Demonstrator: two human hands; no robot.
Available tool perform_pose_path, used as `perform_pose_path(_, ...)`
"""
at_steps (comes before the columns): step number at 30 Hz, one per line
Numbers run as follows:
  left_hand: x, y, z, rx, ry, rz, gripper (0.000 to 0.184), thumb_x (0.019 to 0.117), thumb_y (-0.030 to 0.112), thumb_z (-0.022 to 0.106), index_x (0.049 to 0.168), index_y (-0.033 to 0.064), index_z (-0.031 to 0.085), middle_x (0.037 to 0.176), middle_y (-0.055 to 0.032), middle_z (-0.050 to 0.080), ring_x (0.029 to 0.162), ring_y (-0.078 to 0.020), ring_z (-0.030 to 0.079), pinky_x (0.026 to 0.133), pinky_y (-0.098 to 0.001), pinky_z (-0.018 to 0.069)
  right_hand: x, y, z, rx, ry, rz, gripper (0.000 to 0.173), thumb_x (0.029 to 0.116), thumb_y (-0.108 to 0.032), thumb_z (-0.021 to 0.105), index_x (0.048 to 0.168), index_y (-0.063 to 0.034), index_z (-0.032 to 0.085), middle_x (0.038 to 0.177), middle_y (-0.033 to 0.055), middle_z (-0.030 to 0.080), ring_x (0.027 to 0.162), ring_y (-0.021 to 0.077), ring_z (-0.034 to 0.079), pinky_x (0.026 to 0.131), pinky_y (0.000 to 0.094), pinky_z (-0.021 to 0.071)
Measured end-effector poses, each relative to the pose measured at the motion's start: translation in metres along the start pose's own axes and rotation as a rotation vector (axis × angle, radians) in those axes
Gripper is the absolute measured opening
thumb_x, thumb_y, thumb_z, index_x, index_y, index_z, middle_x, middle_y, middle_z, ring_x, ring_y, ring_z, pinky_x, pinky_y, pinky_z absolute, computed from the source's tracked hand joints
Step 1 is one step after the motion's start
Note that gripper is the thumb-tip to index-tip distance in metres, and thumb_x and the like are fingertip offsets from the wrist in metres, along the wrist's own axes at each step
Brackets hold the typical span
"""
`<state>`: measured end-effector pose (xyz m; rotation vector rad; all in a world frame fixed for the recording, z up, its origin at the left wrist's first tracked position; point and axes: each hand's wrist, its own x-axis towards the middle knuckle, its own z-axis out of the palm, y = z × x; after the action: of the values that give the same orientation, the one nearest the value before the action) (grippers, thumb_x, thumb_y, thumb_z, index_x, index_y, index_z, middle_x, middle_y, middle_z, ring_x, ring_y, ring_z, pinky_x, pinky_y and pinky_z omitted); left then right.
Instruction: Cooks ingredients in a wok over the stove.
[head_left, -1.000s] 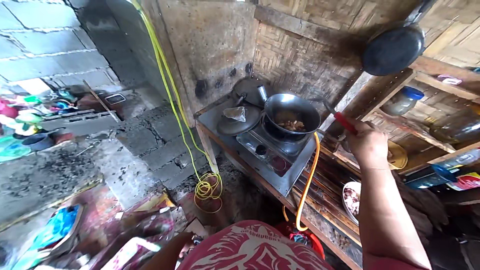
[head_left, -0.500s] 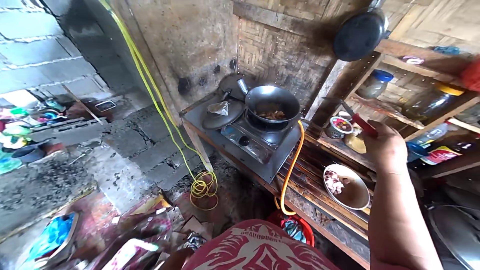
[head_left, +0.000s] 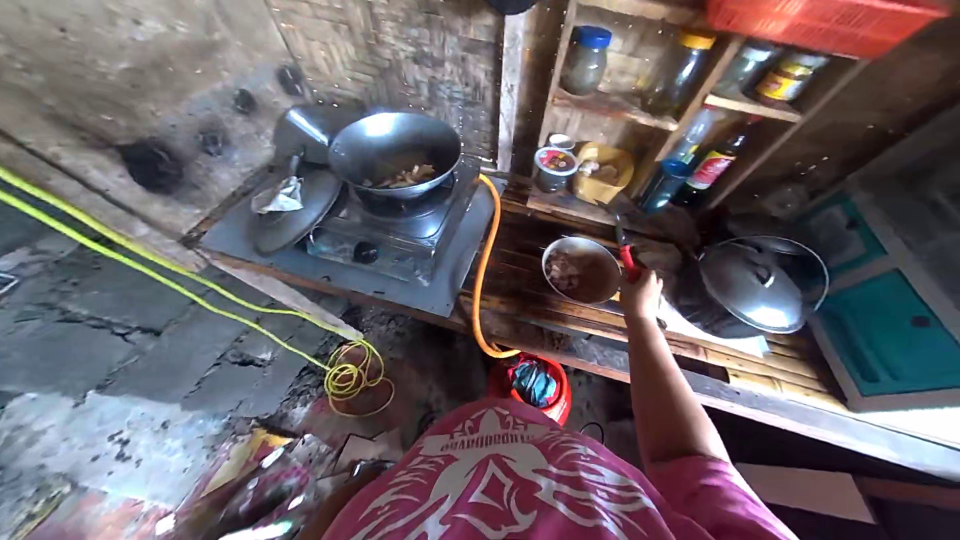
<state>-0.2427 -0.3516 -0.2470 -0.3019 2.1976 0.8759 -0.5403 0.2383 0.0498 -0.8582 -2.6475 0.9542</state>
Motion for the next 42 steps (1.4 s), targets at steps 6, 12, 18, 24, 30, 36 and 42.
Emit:
perform_pose_path(6,0.096,0.027,0.011,0.195,-0.177,0.131,0.043,0.1049,0.042,0.053,0.136,0.0134,0.063,0.134,-0.0134,0.066,0.126,-0.032,0.061,0.11,-0.0564,0.0449,-0.005,0.015,0.032,0.218,-0.042,0.176,0.046,0.0997,-0.02,0.064,0.139,-0.0005,0.049,0.122,0.028,0.066,0.107,0.042,0.069,0.089,0.0596,0.0563)
perform_pose_path(12,-0.051,0.266,-0.08,-0.431,-0.074,0.208,0.035,0.1079,0.019,0.049,0.138,0.0019,0.053,0.113,-0.0126,0.067,0.088,-0.0169,0.066,0.079,-0.0355,0.0548,-0.006,0.004,0.027,0.209,-0.032,0.135,0.041,0.1008,-0.019,0.063,0.136,-0.0017,0.053,0.113,0.0294,0.068,0.097,0.0451,0.071,0.082,0.0642,0.0567)
perform_pose_path(18,-0.099,0.347,-0.124,-0.582,-0.058,0.555,0.034,0.1062,0.019,0.046,0.136,0.0043,0.055,0.113,-0.0075,0.07,0.089,-0.0152,0.069,0.082,-0.0327,0.0583,-0.017,-0.018,-0.022,0.055,-0.156,-0.103,0.043,0.0957,-0.012,0.065,0.136,-0.0037,0.054,0.113,0.0304,0.068,0.097,0.0487,0.069,0.081,0.0698,0.0547)
perform_pose_path(24,-0.1,0.361,-0.131,-0.663,-0.072,0.592,0.031,0.1055,0.019,0.051,0.133,0.0057,0.058,0.109,-0.0045,0.07,0.085,-0.0115,0.068,0.079,-0.0292,0.0578,-0.013,-0.011,-0.038,0.031,-0.174,-0.169,0.055,0.0854,-0.004,0.07,0.138,0.0005,0.055,0.125,0.0283,0.065,0.112,0.0435,0.065,0.094,0.066,0.0527)
perform_pose_path(30,-0.083,0.318,-0.118,-0.854,-0.1,0.283,0.034,0.1083,0.023,0.048,0.137,0.0059,0.053,0.105,-0.007,0.069,0.077,-0.0114,0.066,0.071,-0.0271,0.055,-0.008,0.019,-0.014,0.116,-0.164,-0.016,0.057,0.0853,0.002,0.067,0.141,-0.0017,0.052,0.119,0.0301,0.065,0.093,0.0435,0.069,0.074,0.0641,0.0578)
perform_pose_path(36,-0.042,0.236,-0.081,-1.063,0.006,-0.012,0.038,0.1074,0.029,0.051,0.136,0.0044,0.054,0.106,-0.0114,0.069,0.082,-0.0167,0.066,0.073,-0.0329,0.0544,-0.01,0.027,0.001,0.096,-0.161,0.023,0.052,0.0874,0.002,0.066,0.138,-0.0001,0.054,0.115,0.031,0.066,0.086,0.0441,0.071,0.069,0.0629,0.0589)
perform_pose_path(42,-0.033,0.198,-0.072,-0.998,0.033,-0.155,0.037,0.1079,0.028,0.05,0.135,0.0035,0.055,0.112,-0.0142,0.069,0.086,-0.0174,0.067,0.076,-0.0335,0.0548,-0.007,0.028,0.006,0.006,-0.131,-0.025,0.045,0.0888,-0.001,0.07,0.133,0.0019,0.059,0.122,0.0312,0.065,0.107,0.0474,0.067,0.087,0.0679,0.0544)
